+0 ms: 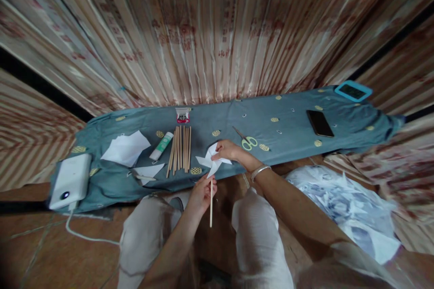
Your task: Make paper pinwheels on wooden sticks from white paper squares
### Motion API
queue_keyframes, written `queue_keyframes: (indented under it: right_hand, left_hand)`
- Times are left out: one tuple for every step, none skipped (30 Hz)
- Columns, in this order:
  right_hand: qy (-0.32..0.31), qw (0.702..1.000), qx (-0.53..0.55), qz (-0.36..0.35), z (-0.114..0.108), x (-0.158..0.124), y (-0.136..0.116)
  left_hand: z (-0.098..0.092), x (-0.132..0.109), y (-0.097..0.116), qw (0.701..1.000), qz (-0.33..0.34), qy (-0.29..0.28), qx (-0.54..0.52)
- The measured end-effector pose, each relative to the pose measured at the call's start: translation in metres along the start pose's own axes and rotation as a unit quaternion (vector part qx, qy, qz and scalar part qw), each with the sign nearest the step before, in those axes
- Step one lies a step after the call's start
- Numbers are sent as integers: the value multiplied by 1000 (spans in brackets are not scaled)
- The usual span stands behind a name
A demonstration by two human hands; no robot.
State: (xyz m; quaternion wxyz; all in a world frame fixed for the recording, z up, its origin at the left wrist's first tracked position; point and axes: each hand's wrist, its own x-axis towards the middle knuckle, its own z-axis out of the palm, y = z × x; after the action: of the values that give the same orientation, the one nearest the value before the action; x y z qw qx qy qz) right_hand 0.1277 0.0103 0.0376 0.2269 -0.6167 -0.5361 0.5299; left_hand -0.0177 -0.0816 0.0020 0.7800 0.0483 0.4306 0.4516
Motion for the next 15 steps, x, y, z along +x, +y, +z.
queue_keyframes:
  right_hand:
    - [8,1000,23,0,-2,-4,-2]
    - [17,999,46,-2,-4,-8,-3]
    - [26,997,68,-5,-6,-12,-4]
    - [36,995,89,-10,-8,-16,-5]
    - [48,993,110,-17,-10,-20,-6]
    - [62,989,130,-25,-12,-24,-6]
    - [78,985,152,-33,-14,-26,-6]
    - [94,979,173,-41,-15,-29,-5]
    - [110,974,194,-49,-16,-30,-4]
    - [123,968,213,-55,-16,-30,-3]
    - [134,962,228,-60,-15,-29,-1]
    - [143,958,241,-65,-13,-28,1]
    - [150,954,251,-70,-10,-26,2]
    - [155,951,258,-75,-6,-25,4]
    - [157,949,263,-80,-1,-23,5]
  left_hand:
    - [2,-2,2,1000,-4,-2,-4]
    - [5,-4,3,1000,-8,-2,-9]
    - [7,-5,6,1000,-13,-3,-14]
    - [10,-7,8,1000,-13,-5,-18]
    - [13,-8,11,1000,-11,-8,-20]
    - [16,-8,15,1000,-8,-10,-23]
    - [19,-9,19,1000,-3,-13,-24]
    - [22,-8,23,1000,2,-17,-24]
    - [25,-7,28,999,7,-20,-24]
    - [28,-5,33,999,13,-23,-23]
    - [31,-2,39,999,18,-27,-21]
    - [35,2,45,999,22,-30,-17]
    - [38,6,51,999,27,-34,-13]
    - [41,11,57,999,33,-37,-8]
    - [44,16,62,998,38,-40,-3]
